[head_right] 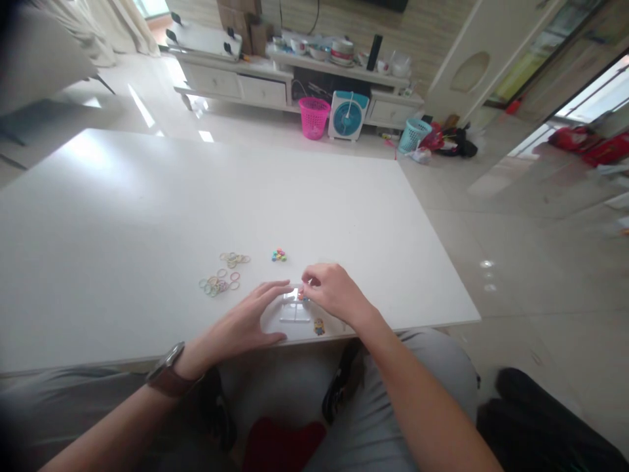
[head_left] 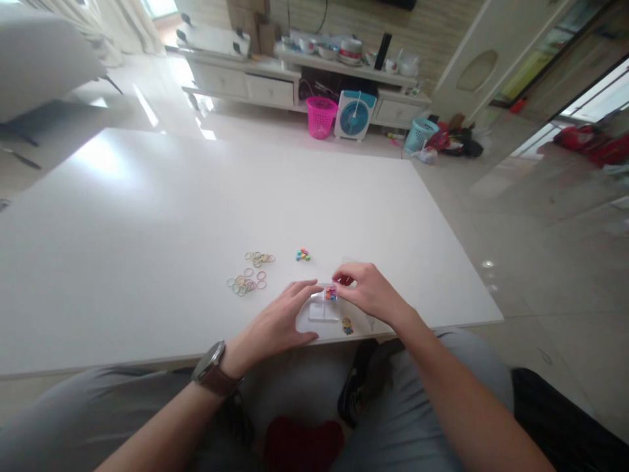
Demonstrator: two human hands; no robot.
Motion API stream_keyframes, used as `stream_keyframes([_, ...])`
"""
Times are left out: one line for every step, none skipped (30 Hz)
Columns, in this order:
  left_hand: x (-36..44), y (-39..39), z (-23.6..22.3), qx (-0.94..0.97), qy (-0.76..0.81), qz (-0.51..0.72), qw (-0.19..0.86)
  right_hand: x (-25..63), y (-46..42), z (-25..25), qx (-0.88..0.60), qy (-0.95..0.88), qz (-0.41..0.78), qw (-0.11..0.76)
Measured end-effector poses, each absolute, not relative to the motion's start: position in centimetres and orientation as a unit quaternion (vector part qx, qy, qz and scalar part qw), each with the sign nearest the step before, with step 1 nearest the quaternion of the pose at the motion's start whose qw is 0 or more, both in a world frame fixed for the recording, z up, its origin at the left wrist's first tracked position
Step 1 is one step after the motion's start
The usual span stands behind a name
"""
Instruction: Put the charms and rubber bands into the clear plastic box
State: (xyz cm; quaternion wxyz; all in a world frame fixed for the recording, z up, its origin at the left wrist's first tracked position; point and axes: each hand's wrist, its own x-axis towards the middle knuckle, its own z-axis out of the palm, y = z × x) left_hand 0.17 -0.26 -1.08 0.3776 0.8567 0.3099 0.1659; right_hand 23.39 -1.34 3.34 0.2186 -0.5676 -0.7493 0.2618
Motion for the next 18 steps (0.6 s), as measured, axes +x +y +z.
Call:
stream_keyframes([0.2, -0.2, -1.2, 0.856, 0.313, 0.168, 0.375, 23.4, -1.3, 3.1, -0.558, -0.761, 0.256, 0.211])
stream_keyframes([0.2, -0.2, -1.3, 0.856, 0.318, 0.169, 0.372, 23.4, -1.3, 2.8, -0.550, -0.770, 0.251, 0.204])
stream_keyframes([0.2, -0.2, -1.4, 0.855, 0.324, 0.170, 0.368, 23.5, -1.3, 2.5, -0.543, -0.778, 0.247, 0.197])
stream_keyframes([0.2, -0.2, -1.4, 0.855, 0.328, 0.170, 0.365, 23.5, -1.2, 2.3, -0.538, -0.784, 0.247, 0.188])
stream_keyframes([0.2, -0.2, -1.5, 0.855, 0.329, 0.171, 0.363, 23.5, -1.2, 2.0, -0.533, -0.789, 0.250, 0.178])
stream_keyframes([0.2, -0.1, -1.5, 0.856, 0.327, 0.173, 0.360, 23.4, -1.2, 1.8, -0.530, -0.792, 0.253, 0.167])
stream_keyframes([0.3, -0.1, -1.5, 0.857, 0.325, 0.177, 0.359, 23.4, -1.2, 1.6, -0.527, -0.796, 0.255, 0.155])
stream_keyframes([0.3, -0.1, -1.5, 0.858, 0.322, 0.181, 0.357, 23.3, -1.2, 1.5, -0.525, -0.799, 0.256, 0.144])
stream_keyframes([0.3, -0.1, -1.6, 0.859, 0.318, 0.185, 0.357, 23.2, -1.2, 1.4, -0.523, -0.803, 0.253, 0.134])
stream_keyframes([0.4, -0.1, -1.6, 0.859, 0.316, 0.189, 0.356, 23.0, -1.2, 1.4, -0.522, -0.806, 0.249, 0.125])
stream_keyframes([0.4, 0.0, -1.6, 0.859, 0.314, 0.190, 0.356, 22.9, -1.3, 1.4, -0.522, -0.810, 0.241, 0.117])
stream_keyframes([0.4, 0.0, -1.6, 0.859, 0.314, 0.191, 0.356, 22.8, -1.3, 1.5, -0.522, -0.813, 0.233, 0.109])
stream_keyframes([0.4, 0.0, -1.5, 0.859, 0.314, 0.191, 0.357, 22.7, -1.3, 1.6, -0.522, -0.816, 0.226, 0.100])
stream_keyframes([0.4, 0.0, -1.5, 0.858, 0.314, 0.191, 0.359, 22.6, -1.4, 1.7, -0.524, -0.818, 0.220, 0.091])
stream_keyframes([0.4, 0.0, -1.4, 0.857, 0.314, 0.192, 0.361, 22.6, -1.4, 1.8, -0.525, -0.819, 0.217, 0.083])
stream_keyframes([0.4, 0.0, -1.4, 0.856, 0.314, 0.193, 0.363, 22.6, -1.4, 1.8, -0.527, -0.819, 0.214, 0.074])
stream_keyframes([0.4, 0.1, -1.3, 0.855, 0.314, 0.193, 0.366, 22.6, -1.4, 1.8, -0.527, -0.821, 0.212, 0.066])
stream_keyframes([0.4, 0.1, -1.2, 0.854, 0.313, 0.193, 0.368, 22.6, -1.4, 1.8, -0.526, -0.823, 0.209, 0.057])
